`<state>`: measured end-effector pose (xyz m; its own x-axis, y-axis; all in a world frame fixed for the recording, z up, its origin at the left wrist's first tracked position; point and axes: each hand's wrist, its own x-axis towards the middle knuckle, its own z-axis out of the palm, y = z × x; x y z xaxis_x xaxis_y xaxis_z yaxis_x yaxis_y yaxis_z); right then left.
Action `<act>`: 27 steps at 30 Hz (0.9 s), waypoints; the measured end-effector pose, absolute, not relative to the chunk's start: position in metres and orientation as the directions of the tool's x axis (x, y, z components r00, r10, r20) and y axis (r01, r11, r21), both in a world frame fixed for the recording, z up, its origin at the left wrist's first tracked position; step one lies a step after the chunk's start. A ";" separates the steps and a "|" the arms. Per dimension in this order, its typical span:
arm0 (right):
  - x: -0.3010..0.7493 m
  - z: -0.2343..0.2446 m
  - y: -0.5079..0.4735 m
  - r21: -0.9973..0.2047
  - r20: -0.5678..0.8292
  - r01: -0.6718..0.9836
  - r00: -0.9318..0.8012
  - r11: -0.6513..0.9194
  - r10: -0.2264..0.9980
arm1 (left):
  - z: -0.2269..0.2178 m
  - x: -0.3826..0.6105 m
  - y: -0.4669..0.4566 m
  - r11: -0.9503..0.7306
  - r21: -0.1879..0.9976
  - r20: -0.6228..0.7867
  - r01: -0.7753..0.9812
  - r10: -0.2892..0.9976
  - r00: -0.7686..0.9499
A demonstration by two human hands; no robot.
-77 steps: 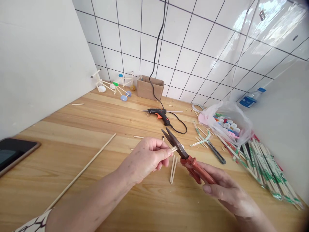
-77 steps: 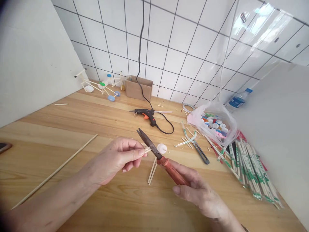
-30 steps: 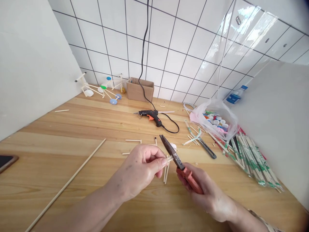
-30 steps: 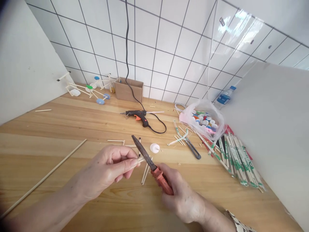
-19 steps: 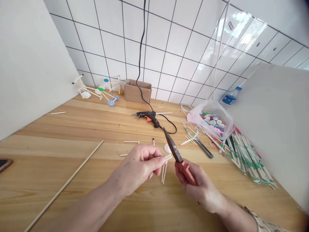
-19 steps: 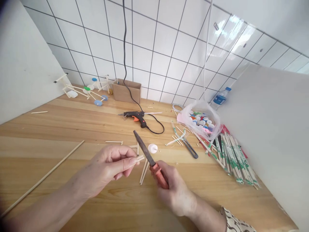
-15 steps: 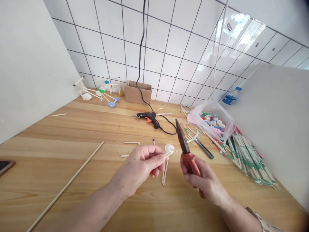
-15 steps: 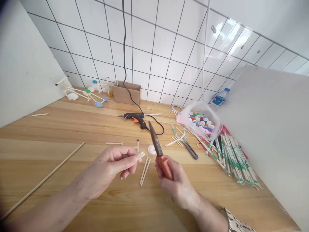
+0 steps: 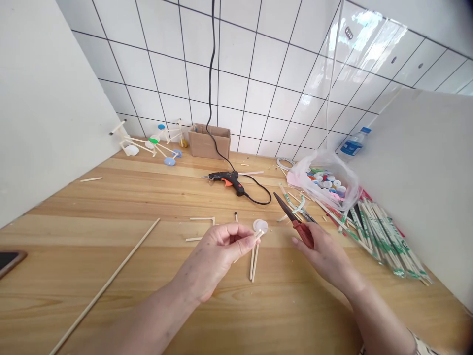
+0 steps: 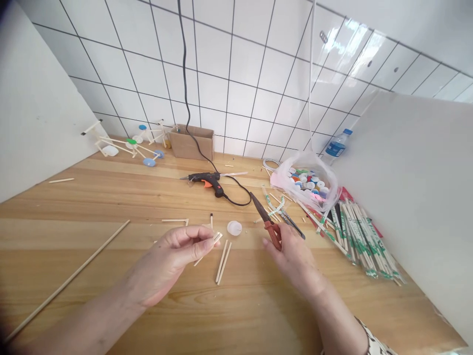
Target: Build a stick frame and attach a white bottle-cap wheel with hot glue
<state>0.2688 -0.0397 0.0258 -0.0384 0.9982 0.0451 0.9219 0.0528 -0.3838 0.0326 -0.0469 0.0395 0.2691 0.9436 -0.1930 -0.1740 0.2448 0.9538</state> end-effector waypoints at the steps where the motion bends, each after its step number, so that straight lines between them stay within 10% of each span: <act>1: 0.270 0.024 -0.039 -0.334 0.027 0.942 -0.029 0.036 0.999 | 0.039 0.032 -0.047 0.235 0.956 -0.186 -0.178 0.949 0.256; 11: 0.268 0.022 -0.035 0.022 0.090 0.998 0.051 -0.053 0.995 | 0.034 0.033 -0.045 0.183 0.962 -0.139 -0.203 0.967 0.216; 15: 0.264 0.018 -0.045 -0.304 0.292 0.931 -0.111 0.202 0.950 | 0.029 0.037 -0.047 0.177 0.969 -0.130 -0.171 0.958 0.256; 19: 0.236 0.014 -0.066 -0.777 0.149 0.541 -0.339 0.321 0.929 | 0.026 0.043 -0.054 0.141 0.987 -0.105 -0.083 0.936 0.335; 27: 0.200 0.018 -0.073 -0.878 0.045 0.435 -0.344 0.201 0.938 | 0.025 0.054 -0.062 0.111 0.994 -0.102 -0.008 0.931 0.350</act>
